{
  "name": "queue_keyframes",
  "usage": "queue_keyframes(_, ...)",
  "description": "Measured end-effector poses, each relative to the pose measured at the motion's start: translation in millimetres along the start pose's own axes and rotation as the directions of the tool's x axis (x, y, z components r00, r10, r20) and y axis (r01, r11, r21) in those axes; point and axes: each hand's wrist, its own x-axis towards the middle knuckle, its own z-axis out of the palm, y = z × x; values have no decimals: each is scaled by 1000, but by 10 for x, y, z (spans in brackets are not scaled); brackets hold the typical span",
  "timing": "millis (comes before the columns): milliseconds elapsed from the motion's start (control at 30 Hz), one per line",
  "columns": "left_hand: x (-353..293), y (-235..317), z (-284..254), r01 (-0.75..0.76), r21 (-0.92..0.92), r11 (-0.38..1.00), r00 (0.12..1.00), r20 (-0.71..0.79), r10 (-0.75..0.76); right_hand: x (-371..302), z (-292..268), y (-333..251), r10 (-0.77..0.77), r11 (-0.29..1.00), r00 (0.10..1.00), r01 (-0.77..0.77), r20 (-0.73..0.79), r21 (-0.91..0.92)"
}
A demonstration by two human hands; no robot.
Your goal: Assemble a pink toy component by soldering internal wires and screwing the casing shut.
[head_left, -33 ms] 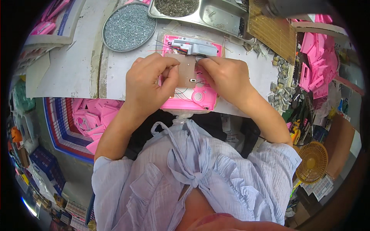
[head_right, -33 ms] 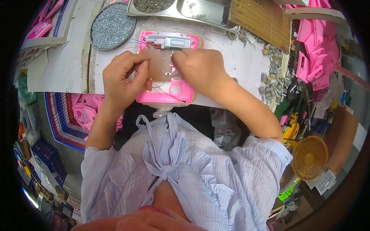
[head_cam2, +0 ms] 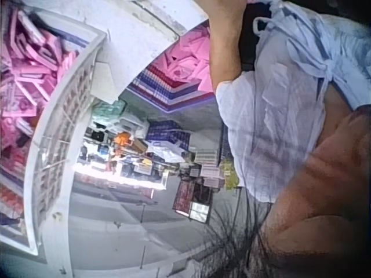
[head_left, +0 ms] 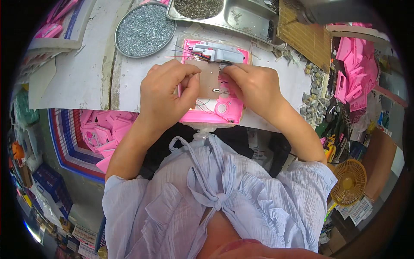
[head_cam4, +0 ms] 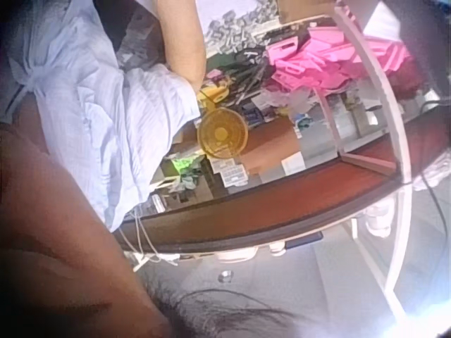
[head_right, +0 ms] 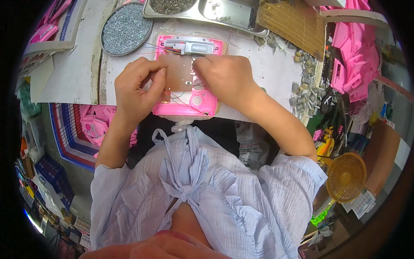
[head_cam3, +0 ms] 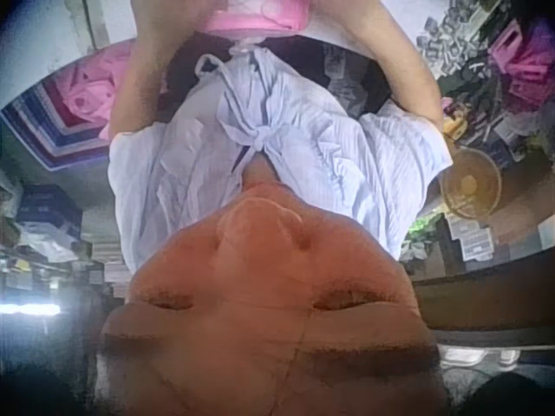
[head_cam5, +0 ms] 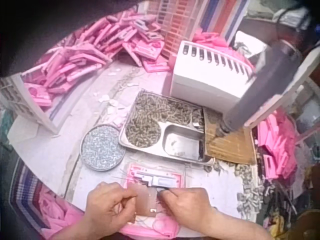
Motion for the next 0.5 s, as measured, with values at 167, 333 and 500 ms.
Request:
queue_keyframes(167,-18,2,-45,-2,9,1000,1000,31,2,9,-7,-31,19,997,998,-16,56,-69)
queue_keyframes(333,-53,-34,-49,-96,12,995,995,35,96,-12,-233,-70,-27,972,940,105,341,-212)
queue_keyframes(500,-17,-25,-30,-180,44,983,975,139,173,74,-377,-35,-184,891,866,347,466,-292)
